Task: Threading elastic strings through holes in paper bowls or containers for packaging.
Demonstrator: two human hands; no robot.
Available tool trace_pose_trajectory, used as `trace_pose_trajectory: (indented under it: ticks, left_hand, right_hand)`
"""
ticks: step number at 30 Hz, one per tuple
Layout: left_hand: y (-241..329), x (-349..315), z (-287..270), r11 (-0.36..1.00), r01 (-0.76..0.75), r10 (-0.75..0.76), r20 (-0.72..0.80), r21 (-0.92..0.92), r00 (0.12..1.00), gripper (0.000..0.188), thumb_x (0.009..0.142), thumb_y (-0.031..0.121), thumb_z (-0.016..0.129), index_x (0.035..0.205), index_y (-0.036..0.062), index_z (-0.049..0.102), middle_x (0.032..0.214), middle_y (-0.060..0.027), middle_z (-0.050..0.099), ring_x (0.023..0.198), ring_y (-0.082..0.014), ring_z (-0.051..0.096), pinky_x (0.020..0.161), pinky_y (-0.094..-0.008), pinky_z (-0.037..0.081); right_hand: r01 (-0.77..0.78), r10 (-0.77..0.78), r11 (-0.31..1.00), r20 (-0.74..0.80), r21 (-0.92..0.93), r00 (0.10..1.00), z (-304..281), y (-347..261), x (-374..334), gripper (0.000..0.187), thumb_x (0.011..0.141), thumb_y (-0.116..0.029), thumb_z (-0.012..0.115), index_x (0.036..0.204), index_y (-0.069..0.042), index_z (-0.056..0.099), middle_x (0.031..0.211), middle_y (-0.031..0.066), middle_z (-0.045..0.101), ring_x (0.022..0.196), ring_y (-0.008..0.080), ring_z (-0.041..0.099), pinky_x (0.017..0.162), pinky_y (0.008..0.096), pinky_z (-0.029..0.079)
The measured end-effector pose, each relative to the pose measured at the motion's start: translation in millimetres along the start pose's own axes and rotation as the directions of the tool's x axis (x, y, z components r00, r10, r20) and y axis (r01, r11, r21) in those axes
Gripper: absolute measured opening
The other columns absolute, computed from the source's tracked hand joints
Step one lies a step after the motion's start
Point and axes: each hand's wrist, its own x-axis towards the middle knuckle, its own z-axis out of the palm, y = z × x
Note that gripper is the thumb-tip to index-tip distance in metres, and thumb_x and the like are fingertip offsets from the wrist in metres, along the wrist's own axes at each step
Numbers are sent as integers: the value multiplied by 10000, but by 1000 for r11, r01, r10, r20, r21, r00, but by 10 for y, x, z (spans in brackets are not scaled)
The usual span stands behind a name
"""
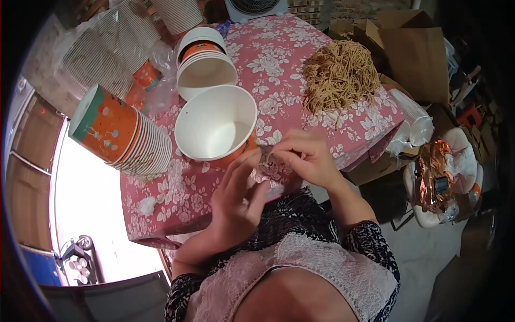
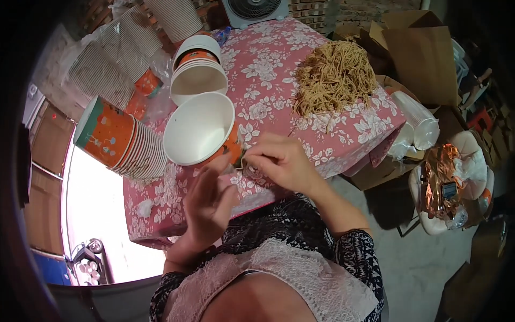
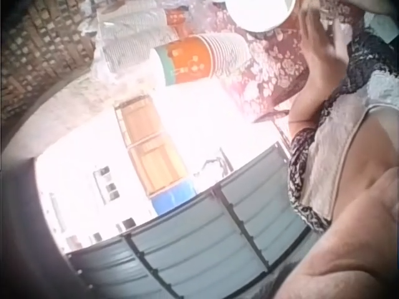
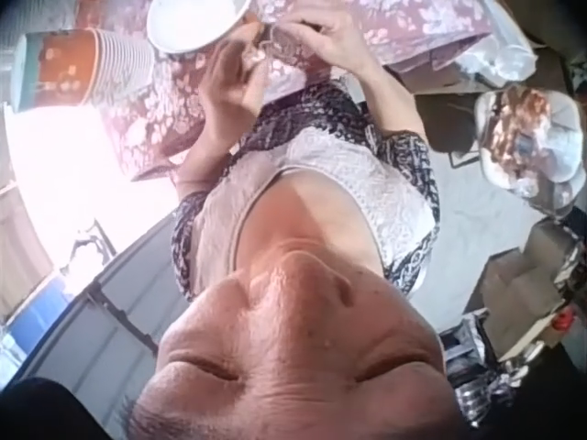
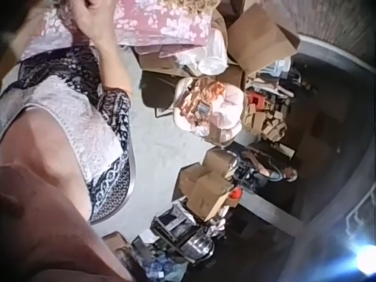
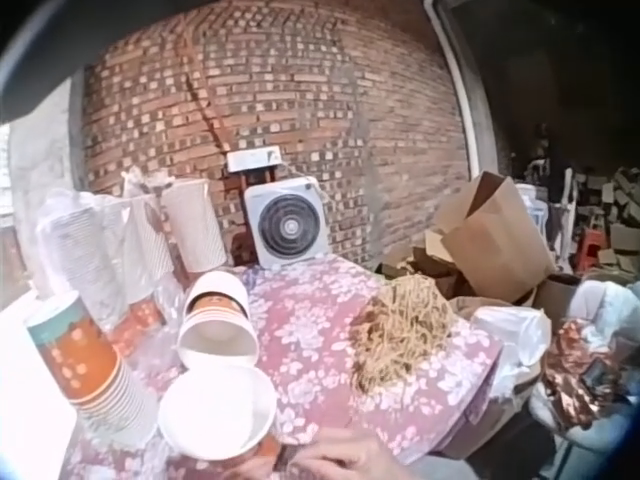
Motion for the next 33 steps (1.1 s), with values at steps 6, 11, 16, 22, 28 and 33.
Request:
trace_pose_trajectory:
  ticks: [6,11,16,22,28,33]
  left_hand:
    - [-260,-92,453,902,71,-100,-44,-425,994,357,869,-33,659,1205,-3,544,840,-63,660,640,-79,575,559,-243,468]
    - [-248,-178,205,906,286,-279,68,-312,958,39,906,-19,611,936,-20,636,719,-28,632,660,-58,576,580,-220,461]
    - [-350,-302,46,886,406,-394,99,-224,914,44,892,13,623,896,-19,652,708,-45,633,632,-75,578,588,-234,463]
    - [-321,-295,32,967,252,-251,50,-24,967,70,871,28,641,928,-8,660,686,-102,646,615,-142,631,603,-267,490]
    - [-103,-106,-27,975,154,-167,71,161,983,70,854,51,675,895,28,622,687,-141,639,585,-249,664,529,-341,489]
    - [-129,-82,-74,974,54,-77,99,220,992,113,848,59,683,842,40,572,665,-150,609,584,-303,653,493,-365,466]
  right_hand:
    - [7,-11,996,53,87,999,14,-197,-158,37,829,7,654,857,11,676,728,82,589,661,177,570,570,287,424]
    - [-73,72,997,-158,3,985,-93,-44,-276,23,839,18,653,858,26,663,730,59,587,652,136,548,569,267,413]
    - [-182,169,983,-275,-22,947,-117,181,-429,20,855,17,644,853,28,661,706,23,553,623,91,487,549,238,372]
    - [-52,38,958,-52,-281,998,152,10,-354,341,843,-70,640,1182,-42,614,1275,194,549,1177,348,542,1002,391,420]
    - [-324,283,900,176,291,943,461,-140,-415,245,944,-90,583,1173,-4,574,929,108,649,836,160,639,753,284,501]
    - [-354,336,858,115,372,935,463,-95,-457,54,915,-36,626,955,-2,613,630,-36,475,587,31,426,526,217,355]
